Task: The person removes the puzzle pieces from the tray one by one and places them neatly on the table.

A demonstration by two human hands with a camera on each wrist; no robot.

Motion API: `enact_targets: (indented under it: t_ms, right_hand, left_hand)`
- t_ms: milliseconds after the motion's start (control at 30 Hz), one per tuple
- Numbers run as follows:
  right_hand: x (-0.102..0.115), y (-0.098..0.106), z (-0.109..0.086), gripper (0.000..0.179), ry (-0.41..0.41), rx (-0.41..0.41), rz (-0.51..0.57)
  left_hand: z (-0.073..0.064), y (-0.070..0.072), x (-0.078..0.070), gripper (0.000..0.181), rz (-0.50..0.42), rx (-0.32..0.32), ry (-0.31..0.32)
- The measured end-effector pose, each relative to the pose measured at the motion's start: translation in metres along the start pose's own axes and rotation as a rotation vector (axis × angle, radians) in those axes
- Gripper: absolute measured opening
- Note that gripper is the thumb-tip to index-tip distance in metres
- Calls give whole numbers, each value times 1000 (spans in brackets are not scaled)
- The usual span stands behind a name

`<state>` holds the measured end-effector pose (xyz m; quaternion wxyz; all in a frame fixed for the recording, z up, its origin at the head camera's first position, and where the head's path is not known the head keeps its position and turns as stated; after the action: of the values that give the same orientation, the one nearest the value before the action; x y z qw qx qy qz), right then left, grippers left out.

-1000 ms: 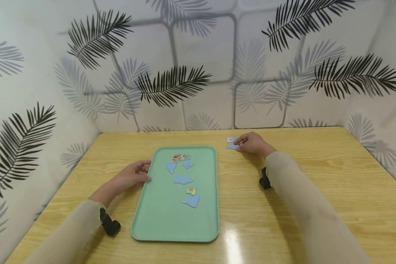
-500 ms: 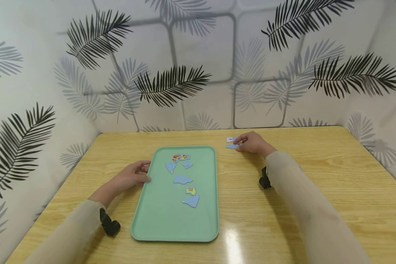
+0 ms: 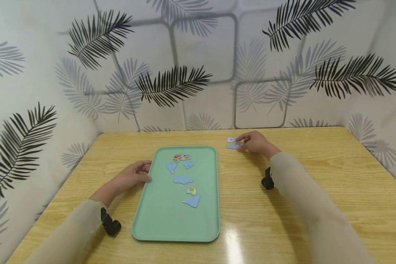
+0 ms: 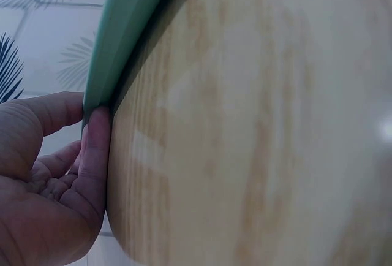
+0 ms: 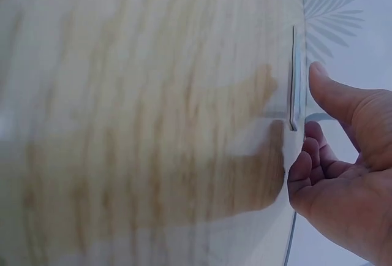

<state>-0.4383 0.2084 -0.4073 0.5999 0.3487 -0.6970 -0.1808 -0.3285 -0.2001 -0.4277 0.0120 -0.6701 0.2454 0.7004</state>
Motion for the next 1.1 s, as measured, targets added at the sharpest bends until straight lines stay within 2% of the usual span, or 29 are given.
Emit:
enact_targets:
  t_ms: [333,800,1100]
  right_hand:
    - [13,-6,-8,35,-9,12,80]
    - [37,-25,-23,41,70,63,149]
    - [56,-42,-30,38,117,58,159]
  left_hand:
    - [0,0,0,64,-2,-6,8]
    - [-1,-1,-3,65,-4,-9,7]
    - [-1,-1,-3,65,-3,-10,5]
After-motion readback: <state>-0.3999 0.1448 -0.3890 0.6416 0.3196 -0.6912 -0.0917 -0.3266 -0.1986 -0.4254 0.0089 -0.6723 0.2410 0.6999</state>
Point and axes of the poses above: each hand's wrist, its own z-axis towards the middle knuckle, its own y-axis out of the back of the hand, x = y × z, the point moved 7 cm from there along z, towards the middle knuckle, and after that the axes turned 11 degrees about -y, right-handed, at the moved point
